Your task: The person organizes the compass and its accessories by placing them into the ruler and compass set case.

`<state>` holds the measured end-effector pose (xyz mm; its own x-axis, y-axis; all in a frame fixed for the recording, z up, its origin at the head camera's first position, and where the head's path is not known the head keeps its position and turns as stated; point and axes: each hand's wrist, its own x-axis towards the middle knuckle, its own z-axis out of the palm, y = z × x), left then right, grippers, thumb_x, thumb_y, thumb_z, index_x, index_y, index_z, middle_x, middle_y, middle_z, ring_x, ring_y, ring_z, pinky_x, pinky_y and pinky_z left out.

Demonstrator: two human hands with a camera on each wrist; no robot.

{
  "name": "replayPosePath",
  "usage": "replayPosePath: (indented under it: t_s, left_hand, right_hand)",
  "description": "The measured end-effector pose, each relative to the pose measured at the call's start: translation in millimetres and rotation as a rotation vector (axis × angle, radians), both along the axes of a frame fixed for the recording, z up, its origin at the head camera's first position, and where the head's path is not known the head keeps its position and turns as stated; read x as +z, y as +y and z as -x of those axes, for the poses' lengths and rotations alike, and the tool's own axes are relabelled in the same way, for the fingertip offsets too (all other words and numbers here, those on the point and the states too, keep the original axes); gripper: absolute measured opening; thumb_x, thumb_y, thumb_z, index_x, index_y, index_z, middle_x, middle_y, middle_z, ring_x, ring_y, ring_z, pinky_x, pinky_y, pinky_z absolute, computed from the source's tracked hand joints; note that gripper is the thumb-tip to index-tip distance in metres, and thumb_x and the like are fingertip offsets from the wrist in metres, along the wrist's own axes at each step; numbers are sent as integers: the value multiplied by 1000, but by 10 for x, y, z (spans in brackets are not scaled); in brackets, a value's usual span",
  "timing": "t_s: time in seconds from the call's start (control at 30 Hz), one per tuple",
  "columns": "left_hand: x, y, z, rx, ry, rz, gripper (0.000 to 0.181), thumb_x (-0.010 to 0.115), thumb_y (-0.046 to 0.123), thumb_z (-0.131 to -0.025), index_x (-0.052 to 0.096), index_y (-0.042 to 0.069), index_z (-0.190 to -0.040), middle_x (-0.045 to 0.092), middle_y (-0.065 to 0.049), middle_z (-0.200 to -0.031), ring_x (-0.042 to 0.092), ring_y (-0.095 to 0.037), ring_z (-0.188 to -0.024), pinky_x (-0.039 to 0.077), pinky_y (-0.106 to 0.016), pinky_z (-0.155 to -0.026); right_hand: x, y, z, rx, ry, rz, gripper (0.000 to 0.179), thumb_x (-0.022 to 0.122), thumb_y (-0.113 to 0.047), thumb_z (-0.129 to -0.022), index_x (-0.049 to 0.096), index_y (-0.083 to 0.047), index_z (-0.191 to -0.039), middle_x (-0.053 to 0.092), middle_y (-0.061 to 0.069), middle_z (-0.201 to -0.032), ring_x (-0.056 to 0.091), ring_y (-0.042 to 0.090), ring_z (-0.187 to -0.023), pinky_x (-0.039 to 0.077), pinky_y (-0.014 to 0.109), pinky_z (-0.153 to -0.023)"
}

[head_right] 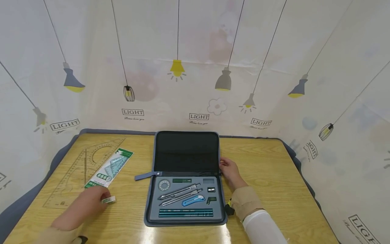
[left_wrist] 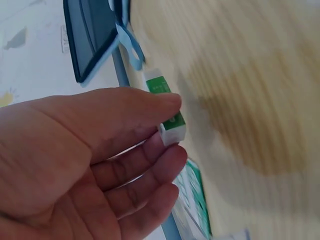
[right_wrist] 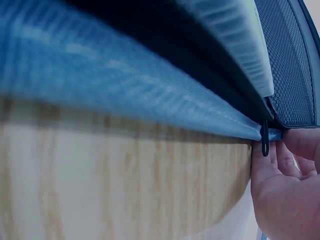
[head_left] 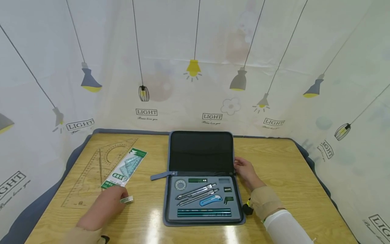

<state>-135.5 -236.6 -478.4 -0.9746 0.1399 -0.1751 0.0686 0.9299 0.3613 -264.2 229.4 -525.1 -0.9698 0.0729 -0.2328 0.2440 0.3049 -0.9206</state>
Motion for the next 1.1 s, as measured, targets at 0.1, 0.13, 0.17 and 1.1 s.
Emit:
replayPosePath:
  t_s: [0.1,0.13,0.17,1.1]
  left_hand:
    - [12,133,62,-21,42,-10,12,73,5,-74,66,8,-84,59,-1,-78,54,-13,-72,47,-35,-65]
    - [13,188,88,-31,69,-15,13,74,6,-74,67,8,-84,59,-1,-79,54,-13,-72,47,-34,-65]
    - [16,250,116,-36,98,-24,14,75,7,-74,67,8,-85,59,-1,-80,55,-14,-73,48,-34,-66]
    - [-61,2234,742,-291,196,-250,20,69,11,-85,68,10,-105,61,-3,-96,59,-13,-86,52,-27,-76]
  right_hand:
    - [-3,-5,-3,-4,-3,-4,39,44,1,-95,47,2,-135,57,24,-124,60,14,-93,49,26,-78]
    - [-3,-6,-4,-2,-3,-7,39,44,1,-96,47,2,-135,56,24,-125,60,15,-95,49,26,-78]
    - [-4,-7,-4,-3,-3,-8,39,44,0,-96,47,2,-135,56,24,-125,60,16,-96,49,26,-79]
    - [-52,33,40,-11,-22,26,41,46,1,-95,45,4,-136,53,24,-128,56,14,-99,48,23,-79]
